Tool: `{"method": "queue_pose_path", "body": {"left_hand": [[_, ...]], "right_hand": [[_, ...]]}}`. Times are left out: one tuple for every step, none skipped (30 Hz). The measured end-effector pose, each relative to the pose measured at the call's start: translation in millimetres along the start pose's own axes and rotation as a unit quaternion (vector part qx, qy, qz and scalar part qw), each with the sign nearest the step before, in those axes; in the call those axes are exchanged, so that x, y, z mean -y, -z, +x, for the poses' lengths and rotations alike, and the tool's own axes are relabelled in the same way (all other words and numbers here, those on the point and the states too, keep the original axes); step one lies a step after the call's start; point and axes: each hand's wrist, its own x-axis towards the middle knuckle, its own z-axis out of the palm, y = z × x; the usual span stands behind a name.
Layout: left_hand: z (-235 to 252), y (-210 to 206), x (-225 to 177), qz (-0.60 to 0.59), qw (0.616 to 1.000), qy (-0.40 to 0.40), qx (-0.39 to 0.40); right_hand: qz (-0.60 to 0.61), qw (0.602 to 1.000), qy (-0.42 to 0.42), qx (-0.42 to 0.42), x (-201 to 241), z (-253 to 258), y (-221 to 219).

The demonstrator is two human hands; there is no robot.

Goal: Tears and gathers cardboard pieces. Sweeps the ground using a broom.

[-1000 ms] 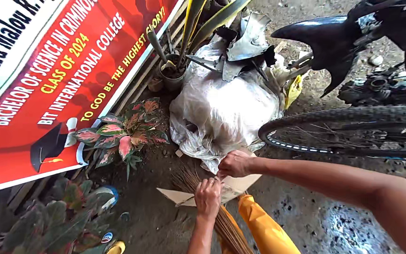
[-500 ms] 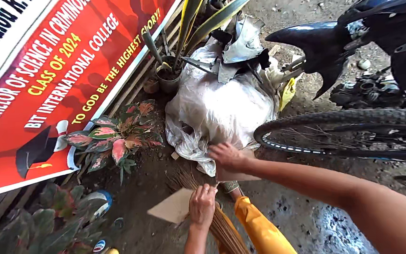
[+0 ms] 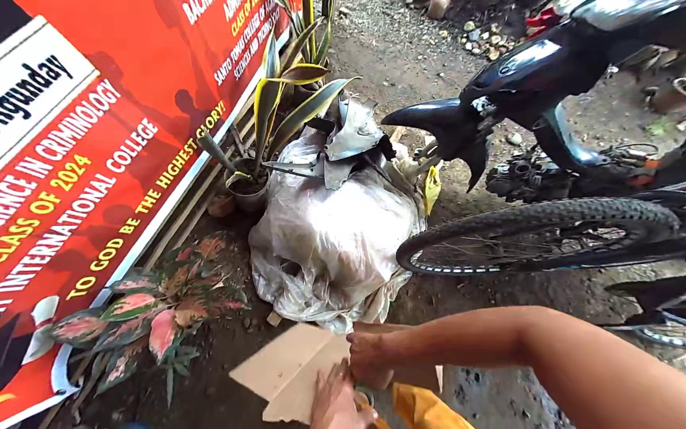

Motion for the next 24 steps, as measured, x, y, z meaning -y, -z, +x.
{"method": "queue_pose_path", "body": {"left_hand": [[7.3, -1.2, 1.9, -0.031, 0.998, -0.014, 0.053], [13.5, -2.5, 6.4, -0.068, 0.993, -0.029, 0.088], [19.2, -6.0, 10.1, -0.104, 0.989, -0.038, 0.1], [24.2, -11.4, 9.7, -0.135, 0.986, -0.037, 0.088], [28.2, -17.9, 7.1, -0.158, 0.985, -0.033, 0.052], [29.9, -23.7, 3.1, -0.174, 0.984, -0.032, 0.007], [30.1, -31.2, 0.0, -0.197, 0.979, -0.039, -0.044], [29.9, -40.2, -2.3, -0.225, 0.968, -0.049, -0.099], [29.6, -47.5, -4.7, -0.255, 0.954, -0.058, -0.15], [29.0, -56.4, -6.9, -0.284, 0.933, -0.067, -0.211], [27.4, -64.6, -8.7, -0.309, 0.91, -0.073, -0.267], [27.7, -70.2, -9.9, -0.324, 0.886, -0.075, -0.323], [32.1, -74.9, -10.0, -0.323, 0.861, -0.08, -0.385], [37.3, -76.5, -9.3, -0.316, 0.84, -0.085, -0.433], [41.5, -75.0, -8.0, -0.306, 0.828, -0.086, -0.462], [43.7, -72.9, -6.9, -0.299, 0.825, -0.08, -0.472], [44.6, -70.2, -5.3, -0.295, 0.826, -0.072, -0.475], [44.9, -67.4, -1.8, -0.293, 0.827, -0.063, -0.476], [44.3, -66.1, 3.2, -0.288, 0.829, -0.055, -0.477], [42.9, -66.1, 8.3, -0.277, 0.832, -0.044, -0.479], [41.1, -66.9, 13.7, -0.262, 0.834, -0.03, -0.485], [38.9, -68.5, 18.1, -0.251, 0.837, -0.014, -0.486], [38.2, -69.9, 20.3, -0.235, 0.84, -0.002, -0.489], [37.4, -68.9, 22.2, -0.219, 0.845, 0.005, -0.488]], "right_hand": [[-0.014, 1.0, 0.015, -0.008, 2.2, -2.9, -6.9], [-0.024, 0.999, 0.029, -0.024, 4.9, -4.9, -12.5], [-0.029, 0.998, 0.039, -0.05, 8.1, -6.6, -16.5], [-0.028, 0.995, 0.049, -0.076, 11.0, -8.7, -19.9], [-0.028, 0.992, 0.06, -0.105, 12.7, -10.0, -23.1], [-0.024, 0.988, 0.069, -0.135, 12.1, -10.3, -27.1], [-0.011, 0.985, 0.072, -0.16, 9.7, -9.3, -33.1], [0.012, 0.983, 0.067, -0.17, 7.5, -9.3, -37.8], [0.033, 0.981, 0.062, -0.181, 5.6, -10.4, -40.6], [0.053, 0.978, 0.059, -0.194, 5.6, -11.8, -42.5], [0.078, 0.974, 0.054, -0.205, 8.3, -13.7, -42.6], [0.104, 0.966, 0.046, -0.231, 10.3, -15.0, -42.9], [0.12, 0.951, 0.042, -0.282, 10.2, -14.8, -45.3], [0.129, 0.931, 0.037, -0.34, 9.3, -13.0, -49.6], [0.13, 0.905, 0.029, -0.405, 7.4, -9.6, -54.7], [0.131, 0.876, 0.012, -0.465, 5.4, -7.2, -59.5], [0.15, 0.854, -0.017, -0.497, 3.3, -9.4, -60.6], [0.195, 0.846, -0.052, -0.493, 0.5, -18.2, -55.6], [0.227, 0.841, -0.082, -0.485, -3.5, -27.6, -50.2], [0.234, 0.833, -0.1, -0.491, -7.3, -36.2, -45.7], [0.222, 0.821, -0.108, -0.514, -10.1, -44.0, -40.7], [0.202, 0.808, -0.108, -0.543, -14.0, -52.1, -35.4], [0.192, 0.794, -0.106, -0.567, -19.4, -61.0, -31.5], [0.191, 0.783, -0.11, -0.582, -24.8, -69.6, -30.4]]}}
